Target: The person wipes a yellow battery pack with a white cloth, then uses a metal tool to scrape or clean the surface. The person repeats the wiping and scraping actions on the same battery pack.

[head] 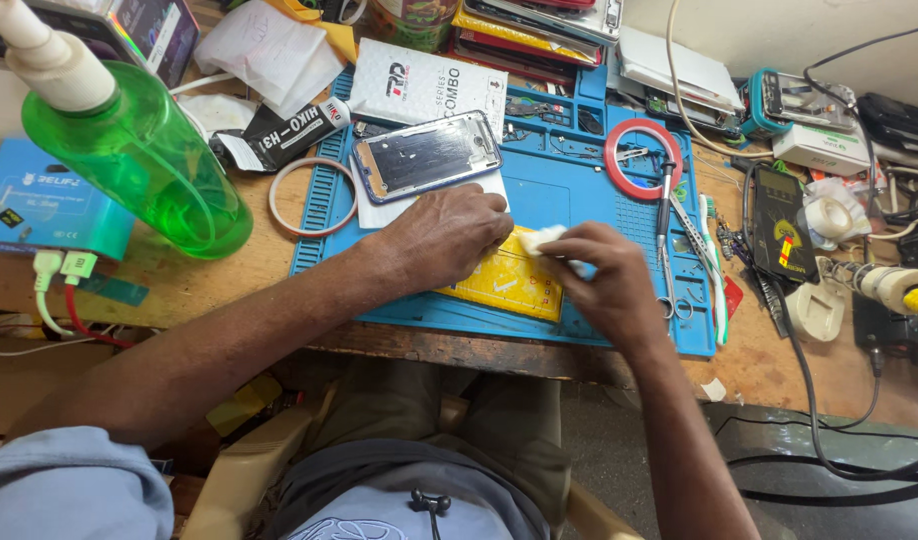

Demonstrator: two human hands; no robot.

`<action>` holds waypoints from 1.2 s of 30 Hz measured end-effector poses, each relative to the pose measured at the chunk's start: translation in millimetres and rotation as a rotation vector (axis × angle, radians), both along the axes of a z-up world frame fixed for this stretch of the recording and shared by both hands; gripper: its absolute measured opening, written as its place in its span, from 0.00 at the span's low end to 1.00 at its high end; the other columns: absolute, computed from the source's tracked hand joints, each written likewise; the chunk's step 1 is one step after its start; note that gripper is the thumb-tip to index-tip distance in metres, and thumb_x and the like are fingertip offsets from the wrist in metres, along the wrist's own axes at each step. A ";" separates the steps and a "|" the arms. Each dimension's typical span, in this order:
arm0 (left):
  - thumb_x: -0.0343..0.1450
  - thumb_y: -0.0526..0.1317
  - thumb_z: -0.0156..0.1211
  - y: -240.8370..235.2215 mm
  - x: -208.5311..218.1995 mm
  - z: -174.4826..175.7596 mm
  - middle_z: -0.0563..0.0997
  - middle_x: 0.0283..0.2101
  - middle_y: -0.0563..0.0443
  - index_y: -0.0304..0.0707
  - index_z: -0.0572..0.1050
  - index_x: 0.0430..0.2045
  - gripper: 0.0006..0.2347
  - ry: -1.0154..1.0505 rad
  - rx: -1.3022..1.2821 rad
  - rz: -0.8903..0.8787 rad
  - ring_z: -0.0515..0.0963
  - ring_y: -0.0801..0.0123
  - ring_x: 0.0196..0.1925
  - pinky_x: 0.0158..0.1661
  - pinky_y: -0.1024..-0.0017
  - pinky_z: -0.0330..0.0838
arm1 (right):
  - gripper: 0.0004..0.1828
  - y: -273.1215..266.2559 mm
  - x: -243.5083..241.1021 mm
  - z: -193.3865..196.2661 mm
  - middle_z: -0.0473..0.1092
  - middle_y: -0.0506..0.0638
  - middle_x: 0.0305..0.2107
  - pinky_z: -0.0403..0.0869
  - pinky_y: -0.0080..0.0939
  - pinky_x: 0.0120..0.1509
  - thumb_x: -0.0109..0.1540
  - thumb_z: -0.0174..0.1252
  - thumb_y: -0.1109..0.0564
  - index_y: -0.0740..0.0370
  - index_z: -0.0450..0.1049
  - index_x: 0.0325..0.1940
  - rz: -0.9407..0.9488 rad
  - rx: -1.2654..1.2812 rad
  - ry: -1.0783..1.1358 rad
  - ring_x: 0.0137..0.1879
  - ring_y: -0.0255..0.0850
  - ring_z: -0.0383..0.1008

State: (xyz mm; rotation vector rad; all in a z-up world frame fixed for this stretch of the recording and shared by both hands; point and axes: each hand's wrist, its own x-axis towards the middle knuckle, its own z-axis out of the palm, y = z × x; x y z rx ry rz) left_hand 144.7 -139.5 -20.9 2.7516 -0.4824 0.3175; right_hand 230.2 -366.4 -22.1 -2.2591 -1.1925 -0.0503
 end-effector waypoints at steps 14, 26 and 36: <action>0.66 0.29 0.58 3.3 1.0 -23.3 0.75 0.34 0.45 0.33 0.74 0.27 0.01 -0.181 -0.143 -0.051 0.78 0.56 0.41 0.42 0.60 0.76 | 0.07 26.3 -4.0 8.0 0.74 0.51 0.33 0.71 0.47 0.46 0.59 0.69 0.56 0.61 0.80 0.36 0.155 -0.108 -0.324 0.39 0.45 0.74; 0.66 0.30 0.57 4.0 -5.4 -16.3 0.76 0.34 0.44 0.32 0.73 0.24 0.01 -0.195 -0.130 -0.044 0.79 0.54 0.42 0.40 0.59 0.77 | 0.06 -21.7 19.5 25.2 0.78 0.52 0.37 0.74 0.41 0.45 0.61 0.68 0.63 0.64 0.82 0.42 -0.039 0.106 -0.046 0.42 0.40 0.77; 0.66 0.29 0.59 4.6 -5.8 -11.5 0.76 0.34 0.45 0.32 0.75 0.24 0.01 -0.108 -0.210 -0.024 0.79 0.54 0.41 0.41 0.58 0.76 | 0.10 -52.5 7.7 8.9 0.79 0.52 0.36 0.75 0.35 0.45 0.64 0.68 0.64 0.64 0.83 0.49 -0.320 0.192 -0.071 0.38 0.37 0.78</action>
